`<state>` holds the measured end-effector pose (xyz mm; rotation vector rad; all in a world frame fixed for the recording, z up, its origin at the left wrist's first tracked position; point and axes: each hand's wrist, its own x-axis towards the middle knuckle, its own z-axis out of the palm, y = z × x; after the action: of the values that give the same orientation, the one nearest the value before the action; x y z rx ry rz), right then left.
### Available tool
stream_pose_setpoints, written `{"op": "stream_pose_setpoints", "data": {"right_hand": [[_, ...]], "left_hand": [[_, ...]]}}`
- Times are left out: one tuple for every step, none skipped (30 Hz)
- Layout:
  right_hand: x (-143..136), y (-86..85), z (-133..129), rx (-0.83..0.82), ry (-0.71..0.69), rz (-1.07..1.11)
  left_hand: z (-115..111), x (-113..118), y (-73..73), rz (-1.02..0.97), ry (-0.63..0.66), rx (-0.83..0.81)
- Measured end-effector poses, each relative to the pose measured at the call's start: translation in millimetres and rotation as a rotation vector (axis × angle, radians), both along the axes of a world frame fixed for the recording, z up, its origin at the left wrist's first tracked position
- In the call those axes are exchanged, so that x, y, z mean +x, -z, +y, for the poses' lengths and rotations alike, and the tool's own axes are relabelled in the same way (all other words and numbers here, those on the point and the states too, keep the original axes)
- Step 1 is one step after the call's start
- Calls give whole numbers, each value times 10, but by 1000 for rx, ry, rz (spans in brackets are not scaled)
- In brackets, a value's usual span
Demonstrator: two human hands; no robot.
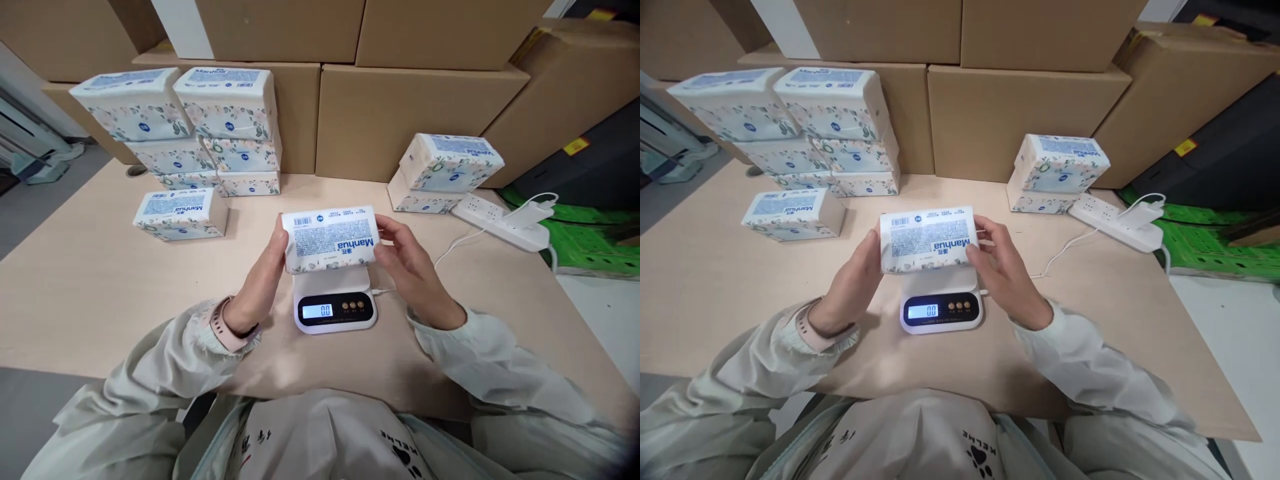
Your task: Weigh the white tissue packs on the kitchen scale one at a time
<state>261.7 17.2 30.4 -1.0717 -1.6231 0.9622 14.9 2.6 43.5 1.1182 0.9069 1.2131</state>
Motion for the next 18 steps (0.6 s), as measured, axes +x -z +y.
{"op": "stream_pose_setpoints", "data": {"right_hand": [[12, 58, -26, -11, -1, -11], [23, 118, -44, -18, 0, -20], [32, 180, -58, -16, 9, -21], [37, 245, -73, -5, 30, -13], [41, 313, -89, 17, 68, 8], [45, 386, -107, 48, 122, 35], [48, 462, -125, 83, 185, 63], [55, 540, -141, 116, 250, 84], [63, 616, -153, 142, 309, 98], [75, 686, -157, 165, 362, 108], [88, 745, -154, 184, 407, 121], [101, 792, -145, 201, 443, 138], [112, 825, -131, 216, 473, 159], [121, 843, -116, 230, 497, 179], [126, 849, -103, 241, 511, 190], [129, 847, -93, 246, 516, 186], [128, 838, -89, 245, 515, 171], [127, 828, -88, 242, 513, 152]], "left_hand": [[-7, -10, 51, 9, -12, -13], [-5, -21, 104, 16, -28, -21], [0, -36, 159, 24, -51, -24], [1, -55, 217, 36, -85, -21], [-6, -78, 280, 54, -129, -10], [-22, -106, 347, 78, -175, 11], [-46, -139, 417, 109, -225, 42], [-77, -175, 488, 143, -274, 74], [-110, -214, 556, 176, -322, 102], [-141, -254, 617, 202, -365, 120], [-168, -294, 667, 216, -404, 122], [-188, -331, 706, 217, -440, 109], [-199, -363, 731, 206, -473, 85], [-204, -390, 743, 189, -501, 61], [-203, -410, 745, 171, -526, 43], [-198, -422, 738, 160, -544, 33], [-193, -428, 726, 156, -559, 32], [-189, -427, 712, 157, -567, 37]]}}
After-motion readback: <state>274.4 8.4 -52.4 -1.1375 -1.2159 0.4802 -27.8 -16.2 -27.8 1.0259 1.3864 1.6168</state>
